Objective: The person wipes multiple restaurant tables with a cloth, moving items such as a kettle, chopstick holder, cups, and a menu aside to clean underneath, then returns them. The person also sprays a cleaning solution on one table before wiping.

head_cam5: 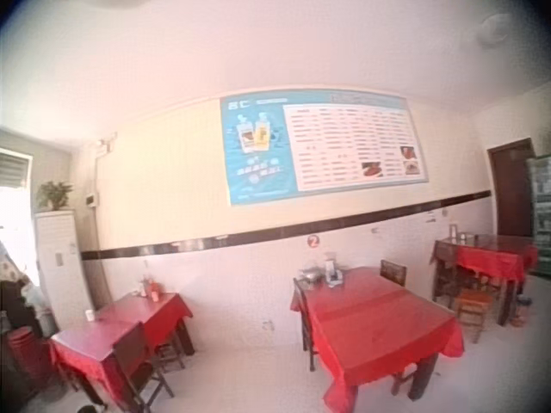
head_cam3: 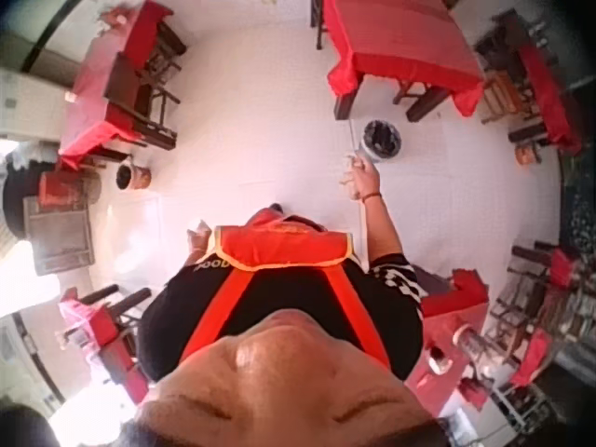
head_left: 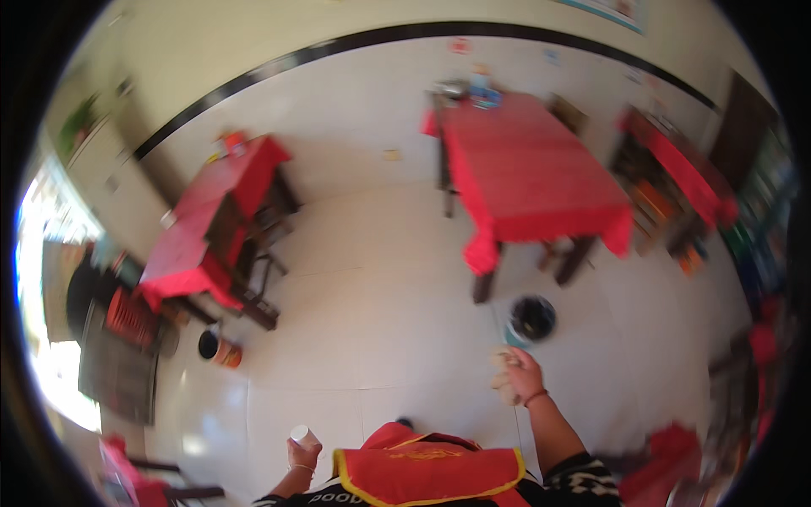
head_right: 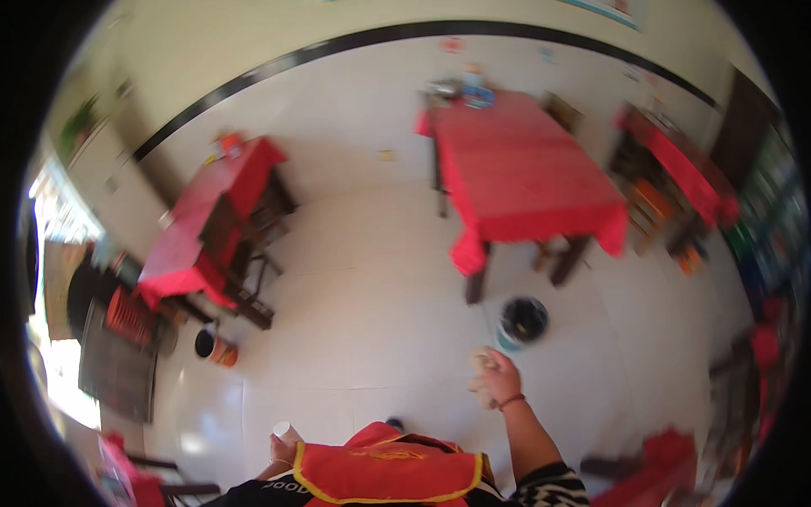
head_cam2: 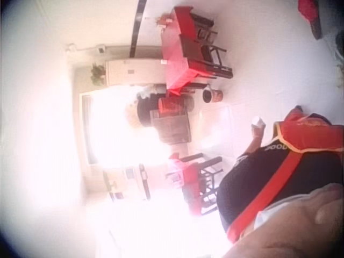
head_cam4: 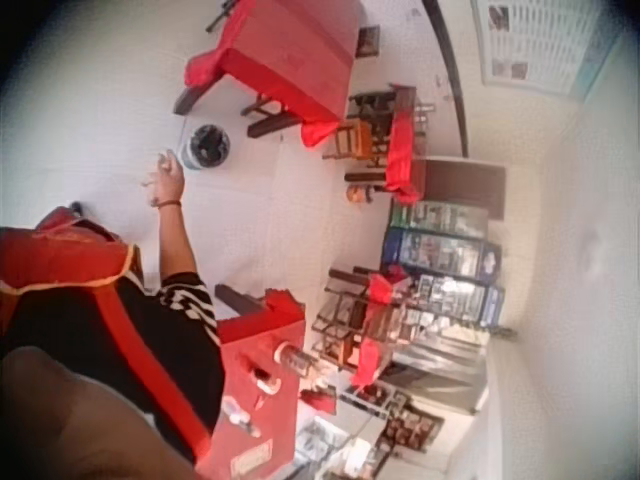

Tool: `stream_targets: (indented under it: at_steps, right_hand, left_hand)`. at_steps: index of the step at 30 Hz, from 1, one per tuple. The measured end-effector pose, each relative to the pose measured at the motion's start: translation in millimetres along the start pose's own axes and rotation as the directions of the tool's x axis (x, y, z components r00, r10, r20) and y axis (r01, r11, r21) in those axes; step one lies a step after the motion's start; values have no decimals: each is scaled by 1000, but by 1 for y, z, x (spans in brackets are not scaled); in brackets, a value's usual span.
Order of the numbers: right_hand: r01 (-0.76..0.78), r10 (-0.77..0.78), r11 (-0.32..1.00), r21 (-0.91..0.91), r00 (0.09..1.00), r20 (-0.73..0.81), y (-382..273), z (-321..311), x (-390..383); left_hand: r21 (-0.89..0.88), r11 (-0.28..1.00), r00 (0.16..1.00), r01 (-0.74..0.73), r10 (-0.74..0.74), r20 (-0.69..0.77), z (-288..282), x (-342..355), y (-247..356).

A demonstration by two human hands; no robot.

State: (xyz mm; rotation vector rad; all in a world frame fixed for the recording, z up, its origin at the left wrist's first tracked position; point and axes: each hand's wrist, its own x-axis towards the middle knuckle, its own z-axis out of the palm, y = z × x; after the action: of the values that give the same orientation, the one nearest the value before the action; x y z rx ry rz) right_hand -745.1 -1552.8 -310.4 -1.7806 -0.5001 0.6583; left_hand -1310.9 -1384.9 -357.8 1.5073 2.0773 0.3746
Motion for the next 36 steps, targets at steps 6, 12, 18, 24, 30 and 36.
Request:
stream_targets:
  at_steps: [6, 12, 18, 24, 30, 36]
  right_hand:
    - [141, -141, 990, -7, 983, -116, -38, 40, 184]
    - [152, -201, 970, -190, 941, -272, -112, 65, 315]
    - [614, -686, 707, -351, 716, -130, -174, 88, 453]
    - [375, -476, 405, -834, 865, 158, -169, 124, 542]
    - [291, -486, 541, -789, 874, -11, -107, 91, 590]
    - [-505, -185, 388, -771, 777, -602, -72, -123, 672]
  left_hand:
    - [-72, 989, 991, 131, -131, 3, 62, 79, -3]
    - [-39, 989, 976, -143, 147, 161, 137, 239, 206]
    - [-413, 752, 771, -514, 616, 161, 172, 324, 477]
    - [-559, 702, 726, -440, 645, 239, 225, 332, 636]
    - [-526, 713, 577, -464, 693, 431, 283, 319, 800]
    - [-590, 671, 360, -449, 740, 568, 376, 303, 917]
